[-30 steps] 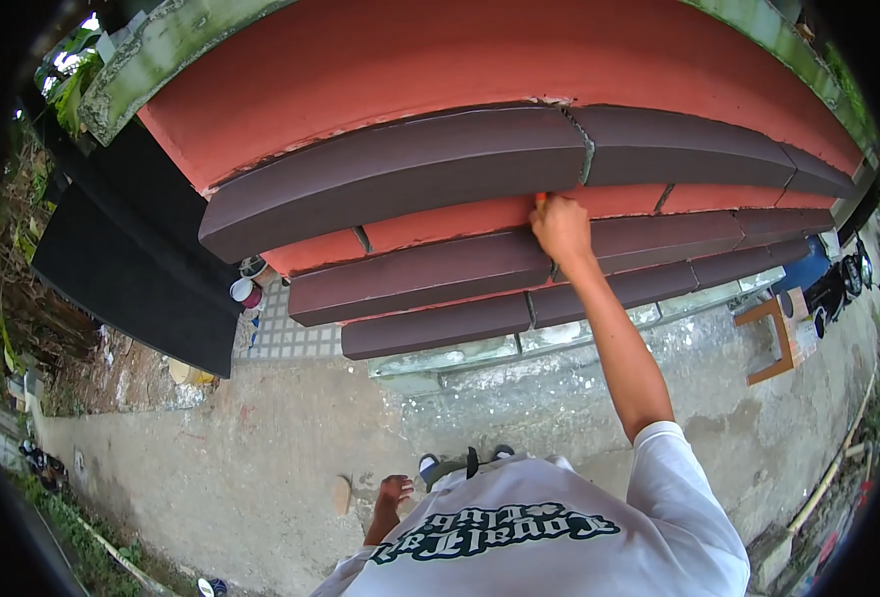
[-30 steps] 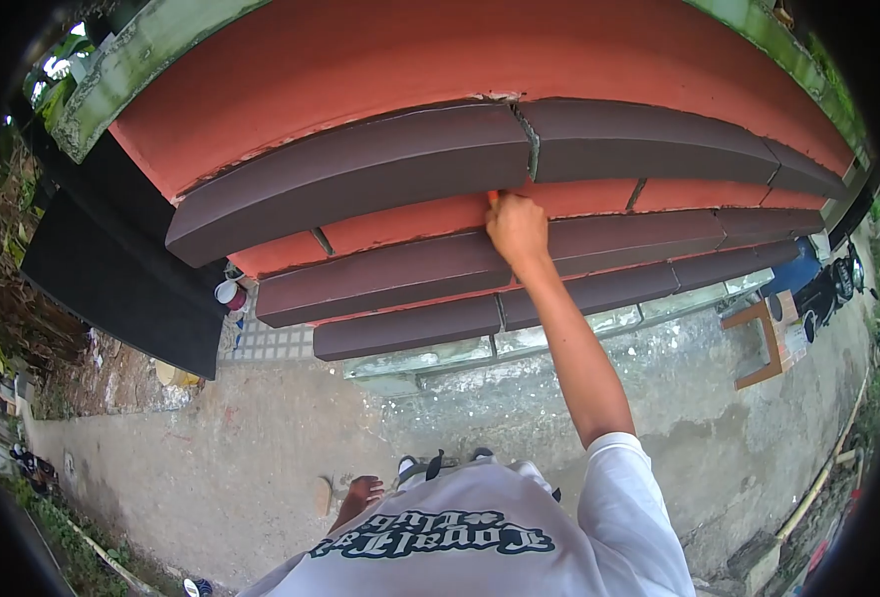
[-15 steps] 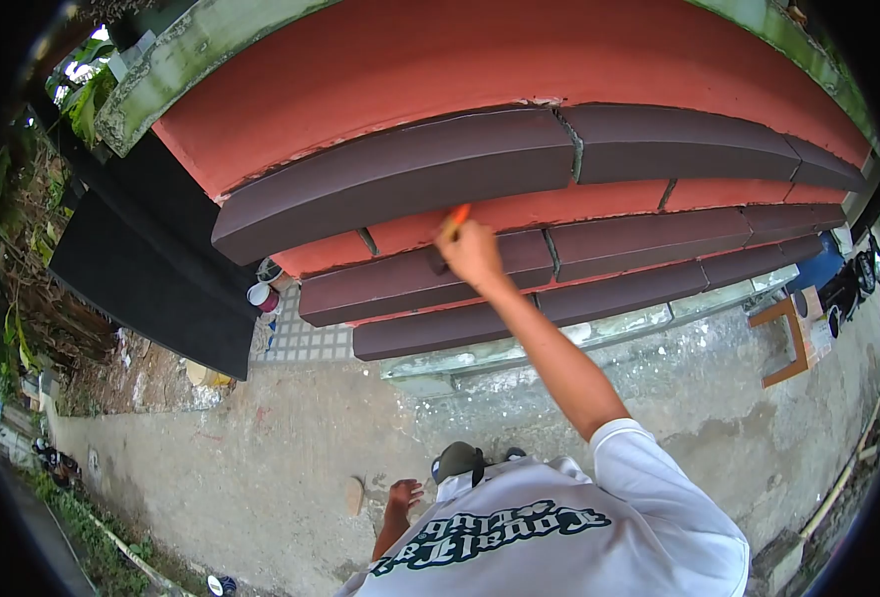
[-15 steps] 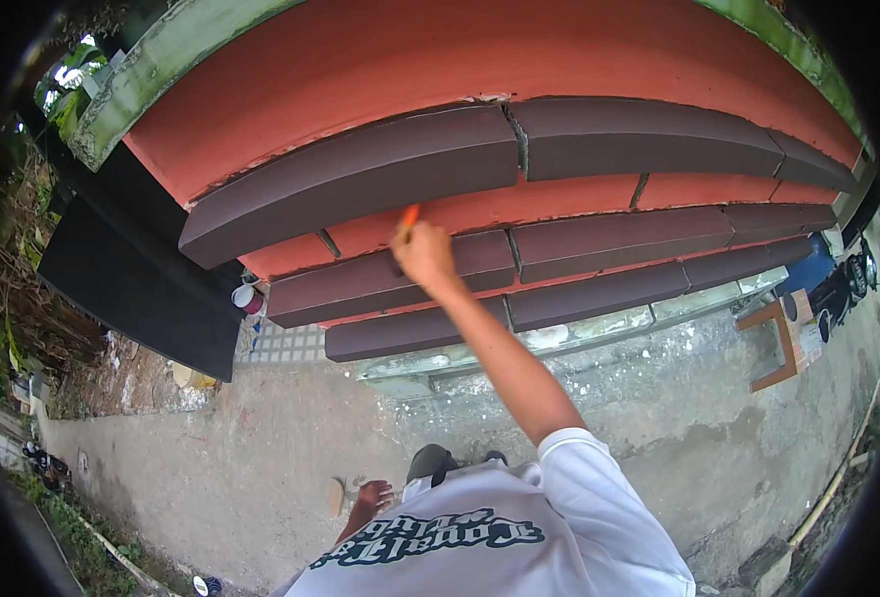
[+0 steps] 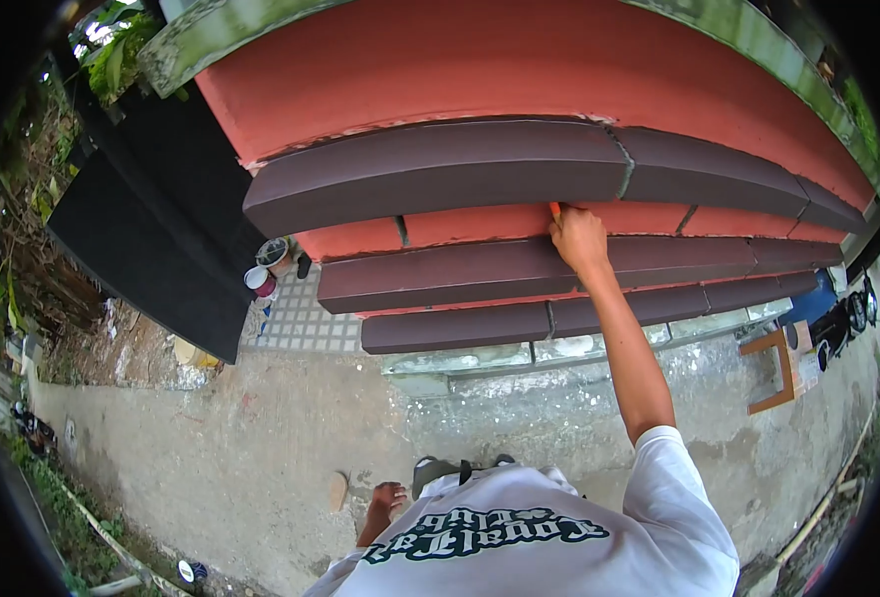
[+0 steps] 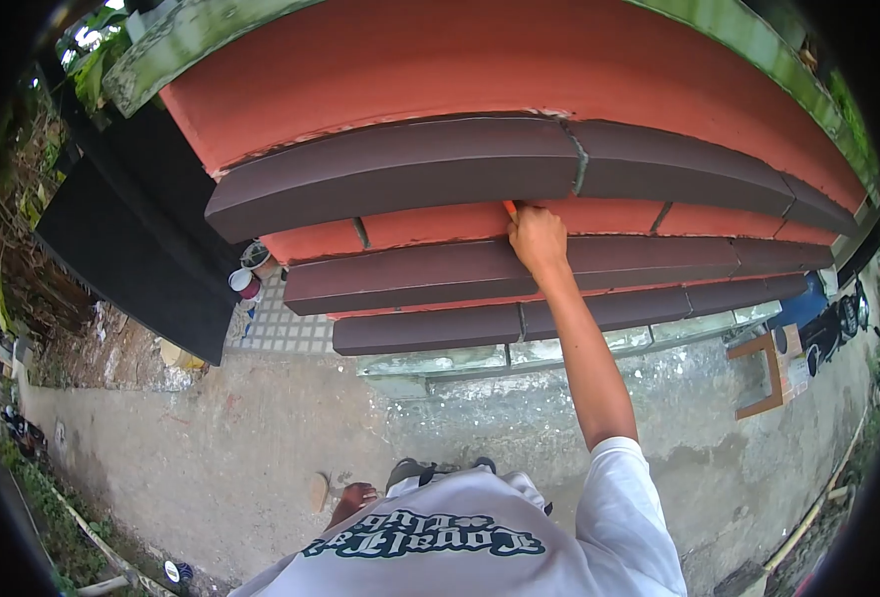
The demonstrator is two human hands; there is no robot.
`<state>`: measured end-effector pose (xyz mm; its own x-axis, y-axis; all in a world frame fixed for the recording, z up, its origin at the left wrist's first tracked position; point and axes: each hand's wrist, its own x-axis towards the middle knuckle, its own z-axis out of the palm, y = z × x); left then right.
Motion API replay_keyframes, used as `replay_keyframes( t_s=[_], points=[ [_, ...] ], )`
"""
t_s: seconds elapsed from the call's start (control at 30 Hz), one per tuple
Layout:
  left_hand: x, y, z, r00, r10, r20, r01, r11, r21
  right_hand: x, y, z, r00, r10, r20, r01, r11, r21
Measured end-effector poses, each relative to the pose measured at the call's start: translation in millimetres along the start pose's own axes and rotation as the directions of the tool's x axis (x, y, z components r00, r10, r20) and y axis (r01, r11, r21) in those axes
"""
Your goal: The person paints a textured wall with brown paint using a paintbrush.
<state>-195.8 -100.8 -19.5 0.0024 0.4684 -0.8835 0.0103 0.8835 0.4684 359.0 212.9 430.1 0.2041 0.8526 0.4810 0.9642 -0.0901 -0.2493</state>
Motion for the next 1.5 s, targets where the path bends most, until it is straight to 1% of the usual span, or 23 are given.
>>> replay_keyframes(
  t_s=[0.07, 0.13, 0.23, 0.43, 0.5, 0.53, 0.6, 0.63, 0.67, 0.7, 0.73, 0.77, 0.9, 0.97, 1.0, 1.03, 1.13, 1.23, 1.33, 1.37, 1.43, 1.47, 1.5],
  points=[
    [-13.9, 20.0, -5.8, 1.000, 0.010, 0.009, -0.009, 1.000, -0.019, -3.1, -23.6, 10.2, 0.998, -0.062, 0.016, 0.062, 0.998, -0.021],
    [-10.4, 31.4, -18.9, 0.999, 0.032, -0.025, -0.033, 0.999, -0.031, -6.5, -51.6, 19.2, 0.992, -0.126, 0.006, 0.126, 0.992, -0.010],
    [-7.2, 44.4, -42.1, 0.994, 0.055, -0.092, -0.058, 0.997, -0.041, -0.8, -91.3, 33.4, 0.995, -0.100, 0.016, 0.099, 0.994, 0.045],
    [-22.0, 38.7, -98.7, 0.995, 0.022, -0.099, -0.027, 0.998, -0.049, -5.8, -187.2, 62.9, 0.997, -0.073, 0.032, 0.066, 0.981, 0.185],
    [-17.2, 30.7, -117.0, 0.998, -0.022, -0.067, 0.018, 0.998, -0.068, -8.9, -221.2, 71.6, 0.998, -0.049, 0.036, 0.039, 0.969, 0.244],
    [-11.0, 23.6, -128.2, 0.998, -0.044, -0.051, 0.040, 0.996, -0.075, -10.1, -236.3, 78.8, 0.998, -0.047, 0.038, 0.037, 0.970, 0.241],
    [4.5, 11.7, -149.5, 0.999, -0.034, 0.021, 0.035, 0.998, -0.052, -10.9, -265.8, 93.8, 0.998, -0.045, 0.038, 0.034, 0.971, 0.236],
    [9.8, 8.0, -158.2, 0.999, -0.022, 0.045, 0.023, 0.999, -0.038, -14.6, -285.6, 85.7, 0.999, -0.041, 0.000, 0.040, 0.974, 0.221],
    [15.8, 5.8, -167.7, 0.998, -0.009, 0.070, 0.011, 1.000, -0.024, -15.1, -298.3, 89.0, 0.998, -0.056, 0.008, 0.052, 0.969, 0.243],
    [8.7, 13.3, -168.8, 0.997, -0.081, 0.014, 0.082, 0.995, -0.063, -16.5, -308.5, 92.2, 0.997, -0.070, 0.017, 0.063, 0.962, 0.265],
    [5.7, 16.8, -174.1, 0.997, -0.081, -0.001, 0.081, 0.995, -0.060, -18.4, -318.9, 95.8, 0.996, -0.084, 0.025, 0.073, 0.955, 0.288],
    [2.5, 20.6, -180.0, 0.997, -0.081, -0.016, 0.080, 0.995, -0.058, -21.8, -331.3, 100.3, 0.995, -0.096, -0.008, 0.094, 0.950, 0.297],
    [-10.8, 34.5, -202.3, 0.996, -0.059, -0.064, 0.058, 0.998, -0.026, -31.2, -384.8, 108.7, 0.997, -0.082, -0.013, 0.081, 0.915, 0.394],
    [-11.7, 37.1, -214.9, 0.996, -0.049, -0.069, 0.047, 0.999, -0.023, -32.4, -402.0, 119.7, 0.997, -0.075, -0.033, 0.082, 0.872, 0.482],
    [-11.9, 37.1, -221.2, 0.997, -0.043, -0.071, 0.042, 0.999, -0.020, -33.1, -407.5, 126.2, 0.997, -0.070, -0.044, 0.082, 0.848, 0.524],
    [-13.5, 36.7, -227.0, 0.996, -0.046, -0.076, 0.045, 0.999, -0.016, -32.3, -412.3, 127.6, 0.997, -0.063, -0.034, 0.070, 0.745, 0.663],
    [-12.9, 43.2, -237.2, 0.995, -0.032, -0.090, 0.031, 0.999, -0.017, -35.8, -419.8, 126.0, 0.993, 0.061, 0.099, -0.116, 0.529, 0.841],
    [-12.4, 38.8, -246.1, 0.996, -0.028, -0.089, 0.028, 1.000, -0.002, -36.7, -407.4, 129.7, 0.984, 0.104, 0.143, -0.177, 0.555, 0.813],
    [0.0, 39.1, -255.1, 0.993, -0.117, -0.003, 0.117, 0.993, 0.036, -40.1, -380.7, 119.1, 0.972, 0.183, 0.149, -0.232, 0.617, 0.752],
    [5.6, 38.1, -254.8, 0.993, -0.115, -0.014, 0.115, 0.991, 0.064, -41.9, -368.2, 112.0, 0.952, 0.208, 0.224, -0.304, 0.570, 0.763],
    [3.8, 44.5, -246.5, 0.993, -0.113, -0.036, 0.116, 0.986, 0.117, -41.9, -340.9, 108.5, 0.959, 0.206, 0.196, -0.283, 0.604, 0.745],
    [4.7, 48.7, -243.9, 0.993, -0.116, -0.026, 0.119, 0.986, 0.117, -41.5, -325.5, 109.6, 0.966, 0.194, 0.170, -0.255, 0.618, 0.744],
    [8.4, 51.6, -242.4, 0.993, -0.120, -0.017, 0.121, 0.986, 0.118, -42.4, -313.2, 102.3, 0.964, 0.201, 0.174, -0.263, 0.630, 0.731]
  ],
)
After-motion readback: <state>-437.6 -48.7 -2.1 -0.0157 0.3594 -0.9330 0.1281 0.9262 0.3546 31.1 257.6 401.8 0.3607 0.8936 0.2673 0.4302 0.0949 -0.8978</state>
